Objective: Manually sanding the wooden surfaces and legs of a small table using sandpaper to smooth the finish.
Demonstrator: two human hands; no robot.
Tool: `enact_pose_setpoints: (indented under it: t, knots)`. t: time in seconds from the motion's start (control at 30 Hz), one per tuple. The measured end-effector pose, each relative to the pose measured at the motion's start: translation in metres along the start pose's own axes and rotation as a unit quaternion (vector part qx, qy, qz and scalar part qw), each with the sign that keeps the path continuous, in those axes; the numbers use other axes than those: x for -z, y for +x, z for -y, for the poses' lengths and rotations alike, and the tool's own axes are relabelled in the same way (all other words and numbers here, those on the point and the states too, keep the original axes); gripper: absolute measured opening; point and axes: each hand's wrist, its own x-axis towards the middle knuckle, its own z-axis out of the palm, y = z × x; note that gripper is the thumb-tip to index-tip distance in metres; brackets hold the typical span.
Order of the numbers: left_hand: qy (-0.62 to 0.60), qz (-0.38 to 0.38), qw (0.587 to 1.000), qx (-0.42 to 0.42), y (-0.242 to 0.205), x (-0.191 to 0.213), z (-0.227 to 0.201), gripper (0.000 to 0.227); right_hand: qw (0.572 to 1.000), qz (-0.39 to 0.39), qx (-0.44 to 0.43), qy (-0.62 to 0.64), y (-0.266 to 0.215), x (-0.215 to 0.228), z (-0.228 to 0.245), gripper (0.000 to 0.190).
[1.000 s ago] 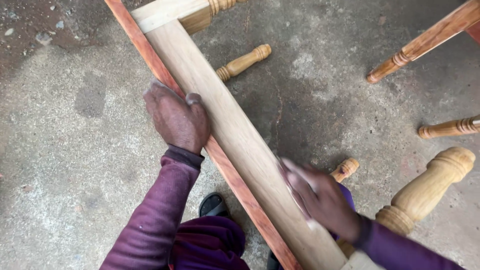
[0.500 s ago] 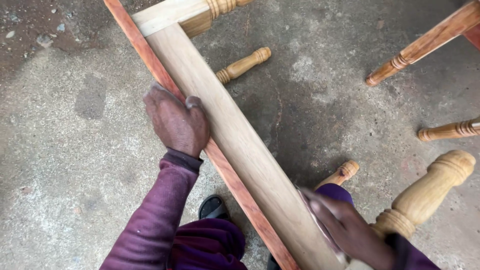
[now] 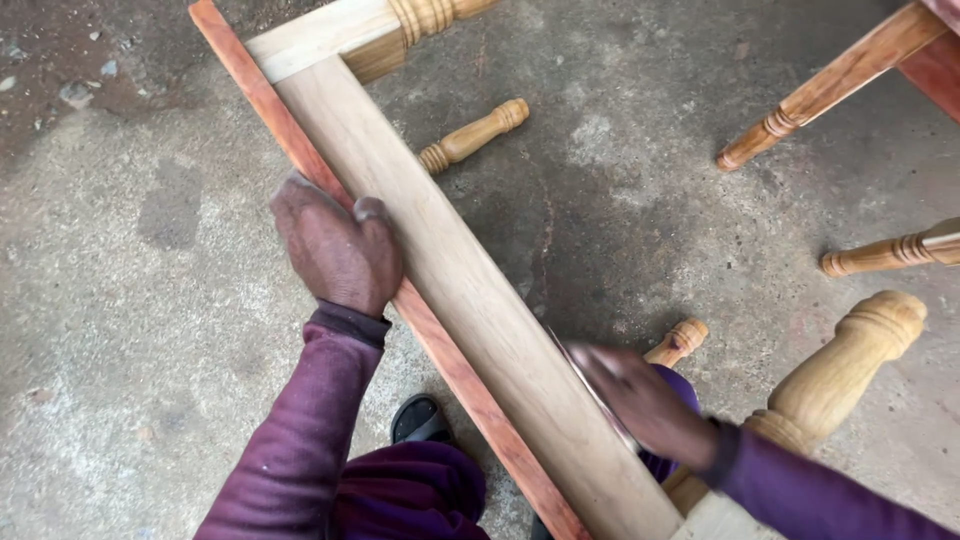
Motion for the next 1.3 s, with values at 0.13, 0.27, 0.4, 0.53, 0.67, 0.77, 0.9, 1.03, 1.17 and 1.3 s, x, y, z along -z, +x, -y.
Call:
enact_pose_setpoints:
  t: [0.13,0.27,0.4,0.53,0.67,0.77,0.9,1.03,1.17,1.3]
  knots:
    - [0.023,-0.07,0.993,-0.097,0.002,-0.016,0.016,0.05,0.993,-0.033,0.105,0.029,-0.028,0.005,0.022,0.057]
    - [-0.004,-0.049,0.998,-0.046,0.001,-0.007,0.003,0.041,0.981,-0.072,0.165,0.074,0.018,0.012,0.081,0.066]
    - [-0.008,-0.016,1.0,-0.015,0.002,-0.001,-0.001,0.032,0.957,-0.099,0.266,0.063,0.082,0.016,0.13,0.07]
    - [-0.036,-0.016,0.998,-0.039,0.001,0.0,0.003,0.033,0.968,-0.096,0.218,0.074,0.048,0.017,0.106,0.063]
    - [-0.009,-0.045,0.996,-0.07,0.002,-0.01,0.013,0.046,0.988,-0.06,0.135,0.049,-0.032,0.01,0.055,0.06]
    - [-0.005,-0.041,0.997,-0.059,0.003,-0.008,0.008,0.046,0.974,-0.127,0.189,0.003,-0.05,0.004,0.046,0.052]
    - [-0.005,-0.002,1.0,0.008,0.002,0.001,-0.006,0.049,0.954,-0.117,0.269,0.058,0.002,0.009,0.093,0.053]
    - [0.135,-0.113,0.964,-0.199,-0.002,-0.023,0.046,0.078,0.952,-0.143,0.271,0.022,0.069,0.014,0.123,0.048]
    - [0.119,-0.154,0.936,-0.293,-0.027,0.02,-0.007,0.073,0.964,-0.084,0.228,0.106,0.015,0.022,0.109,0.053]
    - [0.019,-0.038,0.936,-0.349,-0.036,0.019,-0.005,0.062,0.883,-0.166,0.436,-0.045,-0.041,0.026,0.036,0.04]
